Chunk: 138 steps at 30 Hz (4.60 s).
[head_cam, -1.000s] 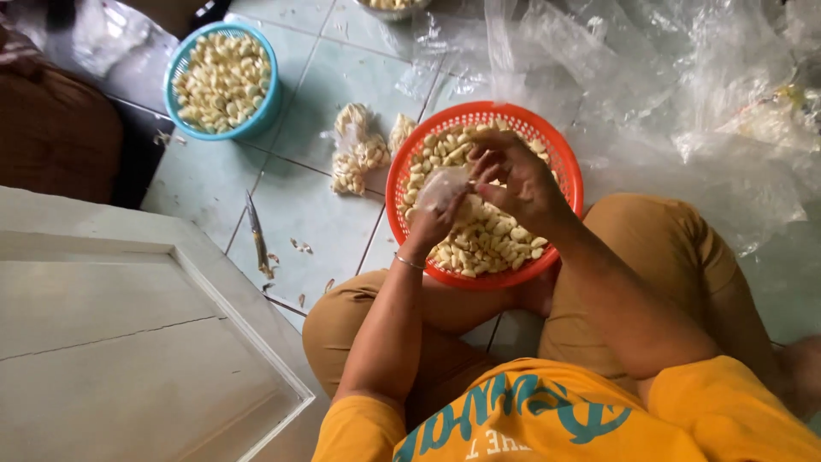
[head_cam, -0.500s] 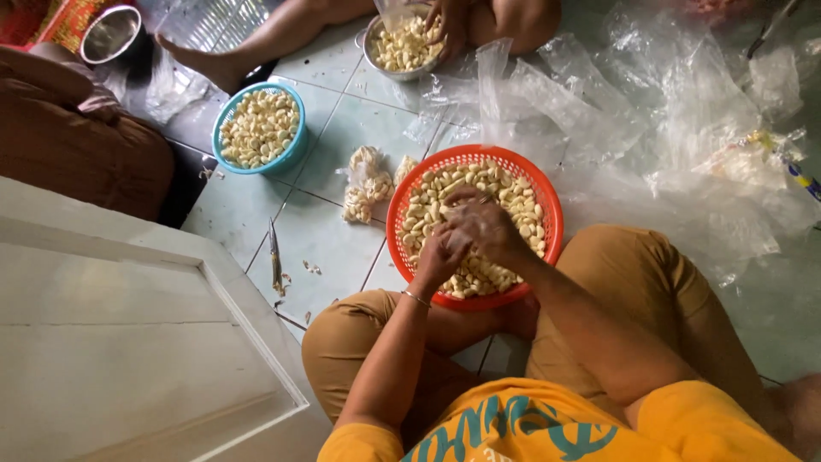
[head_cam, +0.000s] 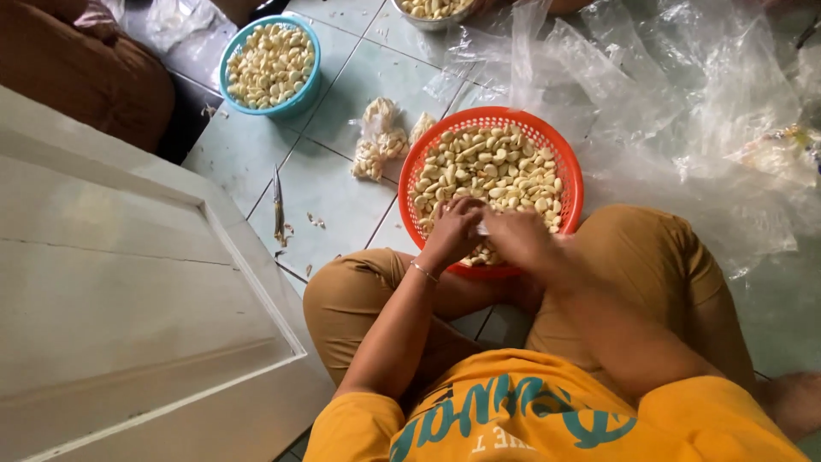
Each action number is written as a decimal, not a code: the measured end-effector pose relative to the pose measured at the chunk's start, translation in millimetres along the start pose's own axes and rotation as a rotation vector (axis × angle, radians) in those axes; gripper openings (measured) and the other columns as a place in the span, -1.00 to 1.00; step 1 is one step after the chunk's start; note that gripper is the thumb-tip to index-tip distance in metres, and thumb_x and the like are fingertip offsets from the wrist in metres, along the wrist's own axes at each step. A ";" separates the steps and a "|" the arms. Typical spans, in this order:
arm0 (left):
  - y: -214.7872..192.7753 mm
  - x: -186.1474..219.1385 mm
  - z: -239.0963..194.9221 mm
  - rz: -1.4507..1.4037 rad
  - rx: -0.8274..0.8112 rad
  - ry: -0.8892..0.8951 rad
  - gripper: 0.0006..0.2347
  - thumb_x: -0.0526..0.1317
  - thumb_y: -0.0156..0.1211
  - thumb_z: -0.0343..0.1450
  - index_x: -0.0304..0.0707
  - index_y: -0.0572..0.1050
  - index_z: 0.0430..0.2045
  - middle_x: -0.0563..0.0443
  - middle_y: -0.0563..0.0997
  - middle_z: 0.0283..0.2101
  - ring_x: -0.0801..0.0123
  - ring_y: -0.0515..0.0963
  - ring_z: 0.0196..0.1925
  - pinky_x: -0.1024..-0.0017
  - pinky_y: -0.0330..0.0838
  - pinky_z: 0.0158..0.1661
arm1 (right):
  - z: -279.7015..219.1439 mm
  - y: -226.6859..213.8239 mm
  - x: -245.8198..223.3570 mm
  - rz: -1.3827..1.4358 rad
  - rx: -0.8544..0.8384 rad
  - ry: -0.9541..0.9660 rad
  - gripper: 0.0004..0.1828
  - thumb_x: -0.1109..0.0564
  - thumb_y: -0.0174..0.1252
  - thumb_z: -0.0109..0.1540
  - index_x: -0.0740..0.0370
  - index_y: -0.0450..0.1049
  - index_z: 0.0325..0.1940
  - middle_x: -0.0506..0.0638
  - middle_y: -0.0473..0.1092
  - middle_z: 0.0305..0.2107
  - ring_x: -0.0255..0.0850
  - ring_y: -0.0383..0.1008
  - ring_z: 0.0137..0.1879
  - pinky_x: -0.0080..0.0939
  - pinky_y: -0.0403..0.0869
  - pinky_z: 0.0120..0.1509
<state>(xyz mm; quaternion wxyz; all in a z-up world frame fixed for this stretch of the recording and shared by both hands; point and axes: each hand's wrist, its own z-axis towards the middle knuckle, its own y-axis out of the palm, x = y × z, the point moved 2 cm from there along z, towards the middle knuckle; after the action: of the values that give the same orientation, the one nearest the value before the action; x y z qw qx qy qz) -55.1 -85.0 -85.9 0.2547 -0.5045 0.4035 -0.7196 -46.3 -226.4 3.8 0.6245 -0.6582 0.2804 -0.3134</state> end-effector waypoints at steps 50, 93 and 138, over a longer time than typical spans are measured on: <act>-27.0 8.1 -5.8 0.319 0.535 0.457 -0.88 -0.28 0.23 0.41 0.15 0.53 -0.40 0.13 0.36 -0.37 0.26 0.47 -0.29 0.42 0.39 -0.40 | 27.9 96.0 34.2 1.852 0.187 0.426 -0.86 0.35 0.34 0.13 0.37 0.50 -0.29 0.07 0.39 -0.66 -0.41 0.31 -0.65 -0.45 0.26 -0.66; -11.6 -3.5 0.4 -0.491 0.458 -0.208 -0.76 -0.03 0.31 0.45 -0.09 0.52 -0.13 -0.11 0.56 -0.20 -0.05 0.68 -0.17 0.16 0.57 -0.17 | 27.8 48.2 19.1 1.542 0.376 0.208 -0.62 0.40 0.25 0.22 0.24 0.52 0.12 0.11 0.54 -0.23 -0.30 0.53 -0.13 -0.19 0.57 -0.03; -77.7 -95.9 32.4 -1.301 0.772 -0.730 -0.69 -0.05 0.02 0.51 -0.07 0.35 0.12 -0.02 0.53 0.06 0.27 0.54 0.14 0.27 0.38 0.15 | 310.4 129.4 85.2 0.287 0.253 0.327 -0.95 0.14 0.14 0.33 0.10 0.40 -0.16 0.09 0.39 -0.37 -0.20 0.31 -0.39 -0.10 0.42 -0.15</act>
<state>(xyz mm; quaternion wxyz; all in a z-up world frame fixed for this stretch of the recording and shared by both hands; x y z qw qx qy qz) 12.8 21.0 -65.4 0.0582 -0.7152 -0.3503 -0.6021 248.4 -98.6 -127.3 0.6865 -0.4688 0.4268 -0.3562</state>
